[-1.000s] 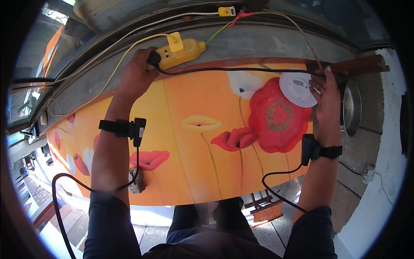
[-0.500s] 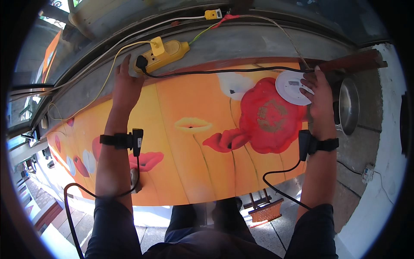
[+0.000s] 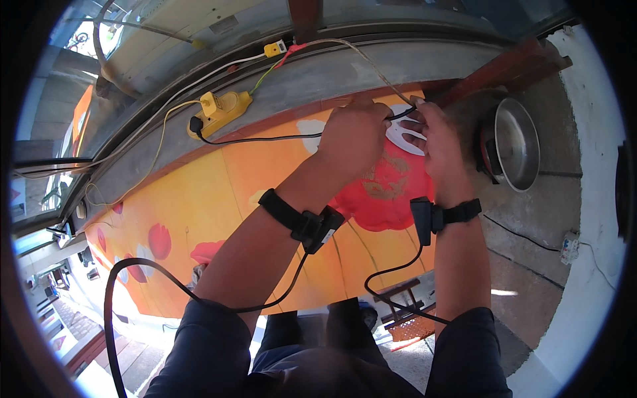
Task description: The person wipes a large yellow panel with a cloth, connects a small white circular fan to a yellow power strip to test it, and then mounts the fan into a red floral-shaped base on the panel while adjusting a metal track at the edge.
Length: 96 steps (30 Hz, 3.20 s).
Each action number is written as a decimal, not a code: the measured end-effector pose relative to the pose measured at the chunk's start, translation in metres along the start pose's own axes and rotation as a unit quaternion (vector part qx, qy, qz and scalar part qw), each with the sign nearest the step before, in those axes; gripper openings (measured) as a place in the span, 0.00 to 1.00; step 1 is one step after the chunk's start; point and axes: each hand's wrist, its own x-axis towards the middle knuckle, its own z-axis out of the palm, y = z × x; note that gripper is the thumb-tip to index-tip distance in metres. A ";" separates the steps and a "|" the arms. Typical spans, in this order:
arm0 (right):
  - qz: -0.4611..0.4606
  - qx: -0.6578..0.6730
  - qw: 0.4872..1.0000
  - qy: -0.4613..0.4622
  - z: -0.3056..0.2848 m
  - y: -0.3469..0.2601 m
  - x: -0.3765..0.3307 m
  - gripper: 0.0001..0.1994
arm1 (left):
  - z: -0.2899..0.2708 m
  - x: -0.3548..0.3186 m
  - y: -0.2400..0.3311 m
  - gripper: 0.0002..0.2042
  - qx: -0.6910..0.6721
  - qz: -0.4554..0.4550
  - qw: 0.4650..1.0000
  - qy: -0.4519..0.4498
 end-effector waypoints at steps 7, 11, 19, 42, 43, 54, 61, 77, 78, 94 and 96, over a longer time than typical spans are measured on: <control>0.033 0.172 0.985 -0.006 -0.002 0.016 -0.012 0.18 | -0.004 -0.014 0.009 0.06 -0.076 0.029 0.996 0.024; -0.033 0.131 0.991 0.024 0.005 0.029 -0.029 0.19 | -0.006 -0.036 0.000 0.05 -0.035 0.053 0.998 -0.001; -0.122 0.069 0.990 0.032 0.013 0.036 -0.075 0.24 | -0.001 -0.057 -0.003 0.06 -0.069 0.013 0.996 -0.047; 0.041 0.080 0.995 0.036 -0.005 0.156 -0.128 0.17 | 0.044 -0.151 -0.042 0.05 0.049 -0.026 0.978 -0.203; 0.066 0.078 0.994 0.035 -0.006 0.165 -0.131 0.17 | 0.047 -0.156 -0.044 0.05 0.075 -0.036 0.972 -0.221; -0.237 -0.516 0.820 0.078 -0.051 0.160 -0.083 0.18 | 0.043 -0.174 -0.060 0.05 0.175 -0.070 0.938 -0.291; -0.327 -0.589 0.732 -0.104 -0.042 0.146 -0.029 0.24 | 0.030 -0.162 -0.053 0.04 0.155 -0.073 0.956 -0.238; -0.307 -0.589 0.745 -0.067 -0.067 0.113 -0.001 0.30 | 0.027 -0.143 -0.081 0.06 0.085 -0.212 0.971 -0.070; -0.307 -0.576 0.755 -0.062 -0.072 0.104 0.001 0.29 | 0.025 -0.139 -0.078 0.07 0.078 -0.210 0.973 -0.056; -0.187 -0.363 0.885 -0.225 -0.085 0.044 0.089 0.19 | 0.094 0.025 0.014 0.18 -0.178 -0.224 0.956 -0.064; -0.195 -0.307 0.899 -0.244 -0.083 0.053 0.094 0.17 | 0.099 0.036 0.018 0.16 -0.187 -0.213 0.956 -0.067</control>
